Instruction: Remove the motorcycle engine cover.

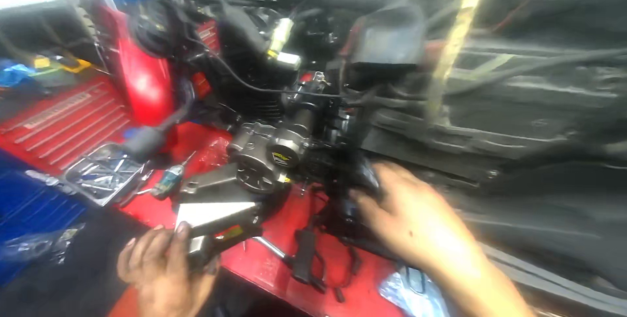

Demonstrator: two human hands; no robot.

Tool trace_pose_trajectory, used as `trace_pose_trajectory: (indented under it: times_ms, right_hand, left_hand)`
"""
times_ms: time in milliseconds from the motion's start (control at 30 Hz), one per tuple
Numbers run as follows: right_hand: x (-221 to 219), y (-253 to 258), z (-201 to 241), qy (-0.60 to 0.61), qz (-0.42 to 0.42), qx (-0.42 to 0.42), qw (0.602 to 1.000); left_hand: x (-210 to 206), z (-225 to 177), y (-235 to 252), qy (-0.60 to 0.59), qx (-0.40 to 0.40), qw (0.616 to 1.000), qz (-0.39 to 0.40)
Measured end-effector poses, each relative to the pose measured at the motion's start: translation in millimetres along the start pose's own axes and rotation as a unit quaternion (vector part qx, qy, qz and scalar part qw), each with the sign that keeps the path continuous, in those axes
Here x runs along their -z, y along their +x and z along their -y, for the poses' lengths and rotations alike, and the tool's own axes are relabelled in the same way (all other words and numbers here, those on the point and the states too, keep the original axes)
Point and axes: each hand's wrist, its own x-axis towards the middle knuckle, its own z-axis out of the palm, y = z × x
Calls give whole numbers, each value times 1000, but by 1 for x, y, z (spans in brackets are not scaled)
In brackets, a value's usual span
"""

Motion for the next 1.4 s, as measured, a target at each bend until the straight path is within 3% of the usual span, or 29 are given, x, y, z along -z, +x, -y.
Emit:
trace_pose_trajectory:
  times_ms: [133,233,333,400,467,500,567,700,800,1100,1267,1400]
  right_hand:
    - [-14,13,26,167,25,-138,976]
    - [-34,14,41,349,-74,-219,908]
    - [-41,13,58,456,-139,-264,839]
    - [-37,5,66,540,-131,-271,786]
    - [-24,-13,61,598,-68,-274,751]
    - [-12,-23,52,602,-17,-269,752]
    - [19,-40,33,540,51,-257,800]
    - [78,-44,11,312,58,-220,922]
    - [91,-33,6,216,55,-151,963]
    - [85,-20,-14,299,63,-61,950]
    - [83,-16,-25,278,67,-10,958]
    - [81,-14,-34,274,69,17,959]
  left_hand:
    - [-4,36,-4,-61,-34,997,19]
    - [-9,56,-2,-136,-91,986,24]
    - [-16,61,3,-213,-141,966,32]
    - [-23,54,10,-249,-168,953,31]
    - [-32,42,19,-271,-194,942,29]
    - [-37,33,25,-278,-207,937,32]
    - [-44,10,39,-280,-232,931,42]
    - [-57,-48,60,-232,-231,944,43]
    - [-68,-85,68,-180,-198,963,34]
    - [-77,-124,53,-76,-167,982,49]
    - [-62,-129,54,-34,-148,986,66]
    - [-60,-146,46,1,-129,991,33]
